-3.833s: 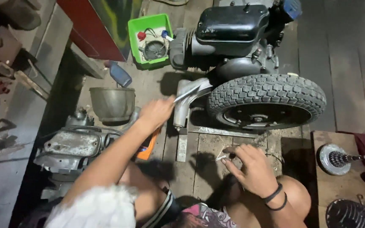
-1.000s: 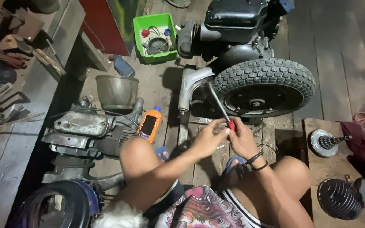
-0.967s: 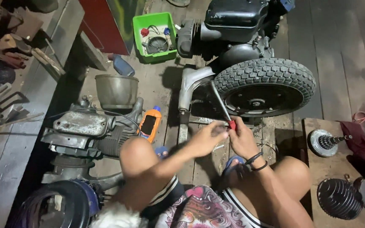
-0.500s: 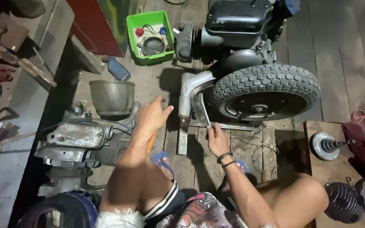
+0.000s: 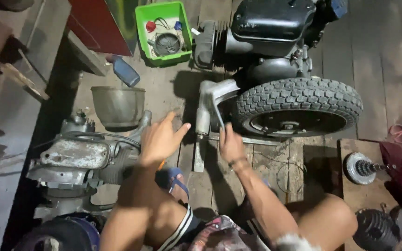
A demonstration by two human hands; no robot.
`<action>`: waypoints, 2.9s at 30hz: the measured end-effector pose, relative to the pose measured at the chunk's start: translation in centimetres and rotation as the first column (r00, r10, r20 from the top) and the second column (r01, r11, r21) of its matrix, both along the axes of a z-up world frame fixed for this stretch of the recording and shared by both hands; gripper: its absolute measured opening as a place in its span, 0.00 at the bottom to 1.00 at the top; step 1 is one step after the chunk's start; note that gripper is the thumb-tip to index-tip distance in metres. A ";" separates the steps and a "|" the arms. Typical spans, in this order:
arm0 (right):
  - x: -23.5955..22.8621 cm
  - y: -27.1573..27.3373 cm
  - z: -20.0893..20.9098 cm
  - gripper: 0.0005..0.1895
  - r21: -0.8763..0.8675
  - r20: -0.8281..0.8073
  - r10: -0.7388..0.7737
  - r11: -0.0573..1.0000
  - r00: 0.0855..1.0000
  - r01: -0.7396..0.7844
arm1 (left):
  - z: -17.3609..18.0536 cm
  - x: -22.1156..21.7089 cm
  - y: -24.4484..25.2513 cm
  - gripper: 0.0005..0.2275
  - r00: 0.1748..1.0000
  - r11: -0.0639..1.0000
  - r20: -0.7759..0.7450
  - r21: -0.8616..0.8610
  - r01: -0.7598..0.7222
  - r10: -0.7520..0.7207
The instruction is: The person sits on the floor and uses a metal file to smooth a metal component attached to a small engine. They then use a wire brush to clean the same area. Finally, they pick up and inspect a circular metal part from a nearby table.
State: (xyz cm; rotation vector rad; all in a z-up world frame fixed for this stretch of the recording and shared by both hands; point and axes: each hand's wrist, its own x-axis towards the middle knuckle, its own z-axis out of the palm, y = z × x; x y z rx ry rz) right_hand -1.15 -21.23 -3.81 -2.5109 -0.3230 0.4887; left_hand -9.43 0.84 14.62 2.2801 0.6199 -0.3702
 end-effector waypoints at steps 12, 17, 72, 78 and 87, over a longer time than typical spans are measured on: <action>-1.8 -0.2 1.4 0.15 -0.105 0.160 0.105 0.990 0.982 -0.089 | -1.0 -0.6 -0.1 0.28 0.995 0.996 -0.093 0.081 0.039 -0.031; 2.6 1.6 2.1 0.25 -0.106 -0.051 -0.032 0.994 0.998 0.027 | -0.6 -1.0 -0.4 0.28 0.998 0.999 -0.045 0.039 0.037 -0.035; 3.4 0.5 -3.0 0.17 0.159 -0.050 -0.106 0.981 0.993 0.113 | -3.6 0.4 0.5 0.32 0.997 0.993 0.030 0.099 0.069 -0.072; -1.8 -4.2 -14.3 0.22 0.129 -0.068 -0.116 0.984 0.991 0.124 | -2.2 1.5 -0.5 0.31 0.997 0.994 0.019 0.081 0.074 -0.076; 1.8 -1.9 -12.1 0.13 0.523 0.250 -0.163 0.852 0.954 0.009 | -2.1 2.4 -1.1 0.31 0.999 0.994 -0.007 0.100 0.047 -0.046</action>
